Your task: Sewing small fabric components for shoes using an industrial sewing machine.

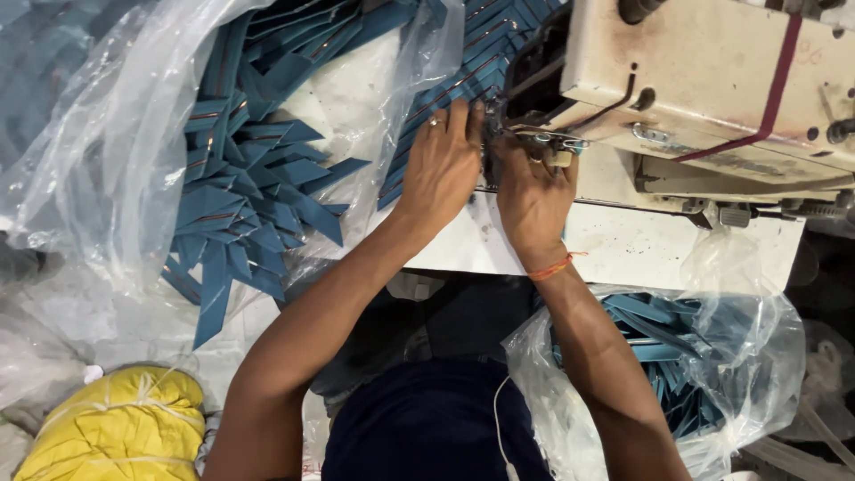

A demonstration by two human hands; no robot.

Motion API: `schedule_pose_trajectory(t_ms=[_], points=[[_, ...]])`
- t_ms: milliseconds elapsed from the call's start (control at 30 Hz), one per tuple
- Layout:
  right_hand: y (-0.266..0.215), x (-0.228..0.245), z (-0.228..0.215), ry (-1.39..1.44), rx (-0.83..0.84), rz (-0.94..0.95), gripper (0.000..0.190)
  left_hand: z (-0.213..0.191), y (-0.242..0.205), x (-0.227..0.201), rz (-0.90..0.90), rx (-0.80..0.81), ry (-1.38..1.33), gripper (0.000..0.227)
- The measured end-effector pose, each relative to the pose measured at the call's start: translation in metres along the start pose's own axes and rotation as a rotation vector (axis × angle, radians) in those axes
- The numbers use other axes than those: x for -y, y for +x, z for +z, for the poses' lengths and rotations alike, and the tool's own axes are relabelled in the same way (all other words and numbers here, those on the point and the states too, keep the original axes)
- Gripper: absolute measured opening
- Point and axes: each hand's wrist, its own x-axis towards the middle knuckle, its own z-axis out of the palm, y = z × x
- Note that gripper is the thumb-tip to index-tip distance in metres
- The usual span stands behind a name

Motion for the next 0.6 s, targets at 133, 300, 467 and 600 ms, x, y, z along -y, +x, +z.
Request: schedule_pose_trajectory(t_ms=[133,300,467,600], points=[[-0.003,0.015,-0.013,-0.003,0.052,-0.002,0.018,-0.004,0.0,0.002,-0.029,-0.023,0.01,0.043],[-0.026,0.006,-0.061,0.369,0.152,0.108,0.023,-0.029,-0.02,0.013,-0.017,-0.153,-0.068,0.037],[-0.1,-0.062,-0.133,0.285,0.171,0.445,0.016,-0.121,-0.069,0.07,-0.151,-0.031,-0.111,0.032],[-0.138,-0.098,-0.182,0.193,0.386,0.763,0.019,-0.107,-0.086,0.098,-0.191,0.074,-0.064,0.015]])
